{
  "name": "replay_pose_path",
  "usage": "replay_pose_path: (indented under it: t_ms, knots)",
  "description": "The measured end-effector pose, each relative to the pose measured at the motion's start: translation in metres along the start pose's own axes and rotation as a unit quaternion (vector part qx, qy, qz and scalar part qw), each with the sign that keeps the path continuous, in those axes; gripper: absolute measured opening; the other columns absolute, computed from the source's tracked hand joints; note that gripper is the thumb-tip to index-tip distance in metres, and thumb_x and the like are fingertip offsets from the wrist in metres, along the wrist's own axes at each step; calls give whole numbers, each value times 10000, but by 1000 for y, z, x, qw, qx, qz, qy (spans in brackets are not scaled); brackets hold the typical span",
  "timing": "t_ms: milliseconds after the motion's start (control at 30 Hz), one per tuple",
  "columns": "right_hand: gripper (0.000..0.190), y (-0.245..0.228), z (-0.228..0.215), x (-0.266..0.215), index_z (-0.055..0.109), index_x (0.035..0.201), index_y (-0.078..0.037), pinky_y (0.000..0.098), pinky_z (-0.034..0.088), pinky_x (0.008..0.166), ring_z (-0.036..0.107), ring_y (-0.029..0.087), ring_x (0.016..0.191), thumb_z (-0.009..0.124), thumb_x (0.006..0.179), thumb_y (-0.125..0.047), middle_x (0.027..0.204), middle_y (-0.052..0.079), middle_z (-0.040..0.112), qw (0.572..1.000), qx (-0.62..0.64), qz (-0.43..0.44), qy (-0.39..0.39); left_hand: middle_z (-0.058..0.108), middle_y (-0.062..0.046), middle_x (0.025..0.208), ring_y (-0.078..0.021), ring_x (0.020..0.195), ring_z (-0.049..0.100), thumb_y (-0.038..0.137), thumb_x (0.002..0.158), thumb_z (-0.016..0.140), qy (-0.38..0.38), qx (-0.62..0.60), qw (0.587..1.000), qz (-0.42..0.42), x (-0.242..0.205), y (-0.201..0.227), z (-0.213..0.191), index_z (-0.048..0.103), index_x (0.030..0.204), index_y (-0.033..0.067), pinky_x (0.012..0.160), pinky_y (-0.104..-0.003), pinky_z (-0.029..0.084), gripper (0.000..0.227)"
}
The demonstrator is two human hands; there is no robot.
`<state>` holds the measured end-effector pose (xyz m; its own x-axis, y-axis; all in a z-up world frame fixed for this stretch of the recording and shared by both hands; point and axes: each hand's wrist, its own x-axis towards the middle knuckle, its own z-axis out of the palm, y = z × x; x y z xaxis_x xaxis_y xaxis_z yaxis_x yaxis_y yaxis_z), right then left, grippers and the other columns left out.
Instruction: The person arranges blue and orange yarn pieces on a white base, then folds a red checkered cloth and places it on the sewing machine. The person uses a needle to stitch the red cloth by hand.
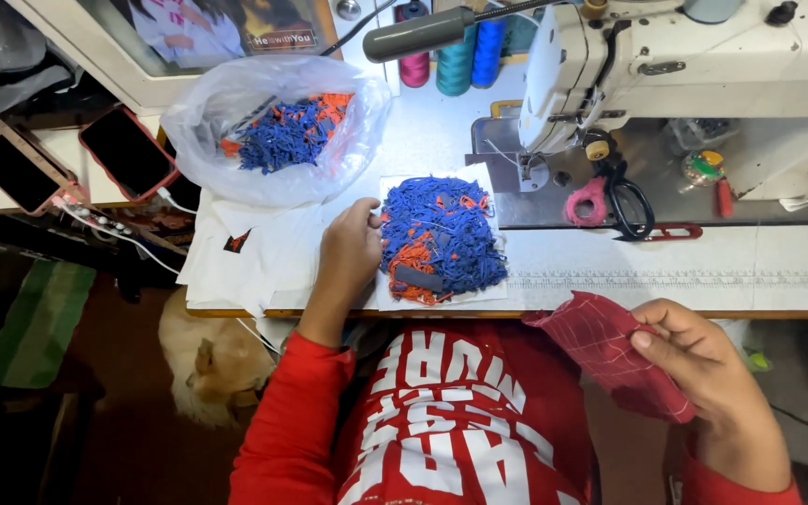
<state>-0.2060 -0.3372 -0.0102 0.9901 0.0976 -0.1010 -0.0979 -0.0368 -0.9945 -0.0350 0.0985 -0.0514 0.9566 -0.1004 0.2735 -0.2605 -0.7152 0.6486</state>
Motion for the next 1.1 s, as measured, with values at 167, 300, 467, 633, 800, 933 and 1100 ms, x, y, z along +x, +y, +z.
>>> replay_pose_path:
  t_ms: [167, 300, 467, 633, 800, 933, 1100]
  knots:
    - [104, 2, 1, 0, 702, 1044, -4, 273, 510, 647, 639, 137, 724, 641, 960, -14, 854, 79, 730, 1000, 12, 24, 15, 667, -66, 881, -244, 792, 655, -52, 839, 529, 2, -41, 999, -14, 4, 12, 2, 637, 1164, 56, 675, -399, 528, 359]
    - [145, 16, -7, 0, 693, 1077, -2, 257, 498, 689, 621, 126, 748, 644, 942, 24, 868, 82, 722, 1000, 6, 16, 23, 685, -113, 939, -210, 852, 669, -46, 917, 452, -16, -131, 989, -71, 4, 29, -8, 633, 1184, 25, 731, -335, 576, 331]
    - [138, 11, -5, 1, 707, 1067, -7, 254, 492, 695, 608, 111, 757, 648, 945, 19, 863, 55, 709, 1000, -18, 9, 17, 737, -88, 1008, -215, 879, 683, 91, 925, 419, -2, -145, 977, -154, 10, 26, -13, 621, 1228, 60, 701, -364, 546, 366]
    - [107, 5, 4, 0, 701, 1040, 4, 255, 489, 667, 616, 114, 724, 645, 948, 4, 846, 69, 724, 1000, 8, 17, 18, 611, -138, 1377, -244, 1279, 573, 439, 982, 425, 61, -280, 937, -198, 15, 51, -12, 478, 1388, 97, 1055, -381, 444, 534]
    - [134, 13, -2, -2, 692, 1064, -21, 241, 463, 666, 577, 91, 729, 659, 940, 17, 830, 35, 680, 999, 3, 18, 30, 452, -242, 1549, -351, 1461, 435, 538, 979, 305, 60, -401, 892, -201, 14, 64, -2, 352, 1479, 72, 1164, -437, 375, 685]
    - [134, 10, 1, -2, 693, 1067, -26, 229, 458, 648, 576, 80, 716, 662, 941, 6, 816, 32, 683, 1000, 3, 13, 27, 469, -270, 1521, -387, 1440, 449, 586, 988, 240, 91, -444, 875, -168, 16, 62, 12, 328, 1487, 46, 1193, -478, 340, 741]
    - [155, 13, -2, -3, 689, 1086, -11, 255, 488, 674, 618, 115, 739, 658, 936, 17, 870, 73, 726, 999, 26, 29, 28, 432, -297, 1535, -409, 1450, 419, 611, 983, 235, 135, -461, 865, -143, 17, 69, 8, 326, 1473, 10, 1214, -477, 318, 780]
